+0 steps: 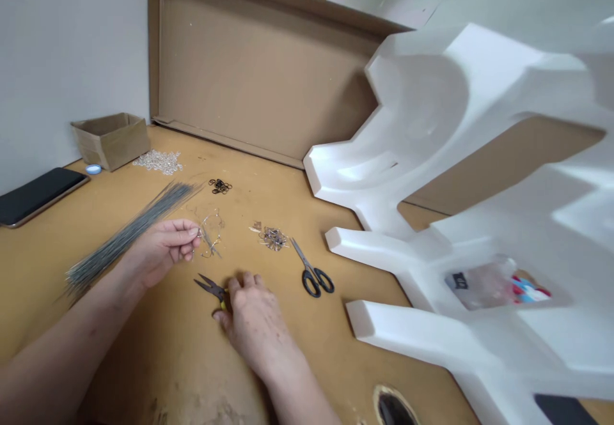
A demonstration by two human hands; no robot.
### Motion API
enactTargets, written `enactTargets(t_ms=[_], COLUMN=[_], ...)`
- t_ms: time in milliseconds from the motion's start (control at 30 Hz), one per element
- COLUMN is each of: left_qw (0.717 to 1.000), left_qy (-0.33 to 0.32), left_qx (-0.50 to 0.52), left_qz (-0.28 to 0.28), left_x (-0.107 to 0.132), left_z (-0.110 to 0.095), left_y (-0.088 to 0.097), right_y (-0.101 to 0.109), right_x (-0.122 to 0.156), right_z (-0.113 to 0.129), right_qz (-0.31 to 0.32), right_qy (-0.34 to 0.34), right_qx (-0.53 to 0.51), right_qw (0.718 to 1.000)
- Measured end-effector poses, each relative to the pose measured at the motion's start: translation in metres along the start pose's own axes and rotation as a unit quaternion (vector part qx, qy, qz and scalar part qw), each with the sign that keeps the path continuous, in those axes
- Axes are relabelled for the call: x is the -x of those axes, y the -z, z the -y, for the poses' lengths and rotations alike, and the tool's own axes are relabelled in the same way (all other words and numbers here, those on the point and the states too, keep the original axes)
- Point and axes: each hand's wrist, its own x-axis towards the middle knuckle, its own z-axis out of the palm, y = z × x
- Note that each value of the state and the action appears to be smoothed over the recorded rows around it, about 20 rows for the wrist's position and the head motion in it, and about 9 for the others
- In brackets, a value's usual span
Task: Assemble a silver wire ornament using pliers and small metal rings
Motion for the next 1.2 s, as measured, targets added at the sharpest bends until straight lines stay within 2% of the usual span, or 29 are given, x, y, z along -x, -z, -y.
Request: enactTargets(t_ms=[133, 267, 367, 500, 733, 1000, 1200], left_qw=[0.999, 0.997, 0.993, 0.990, 0.989, 0.987, 0.988], left_qy=[0.019, 0.046, 0.072, 0.084, 0.085, 0.107, 0.112], left_qx=[-0.005, -0.005, -0.006, -0.001, 0.004, 0.008, 0.015], left_qz=[0.028, 0.067, 0.090, 0.113, 0.119, 0.118, 0.103], left_x=[0.001, 0.004, 0.005, 0.006, 0.006, 0.005, 0.005], left_z=[0.005, 0.013, 0.020, 0.025, 0.025, 0.025, 0.025], left_y=[-0.002, -0.005, -0.007, -0.008, -0.008, -0.008, -0.010], right_y=[-0.004, -0.010, -0.015, -0.017, -0.015, -0.017, -0.017], right_x=[-0.004, -0.006, -0.008, -0.009, -0.008, -0.010, -0.009], right_z=[-0.002, 0.001, 0.003, 0.006, 0.008, 0.009, 0.009], right_qz=[-0.117, -0.260, -0.317, -0.342, -0.361, -0.403, -0.423], right_qy=[0.018, 0.063, 0.062, 0.058, 0.067, 0.093, 0.113], right_qx=[-0.066, -0.172, -0.186, -0.186, -0.178, -0.164, -0.114], right_qw=[0.991, 0.948, 0.928, 0.919, 0.913, 0.896, 0.892])
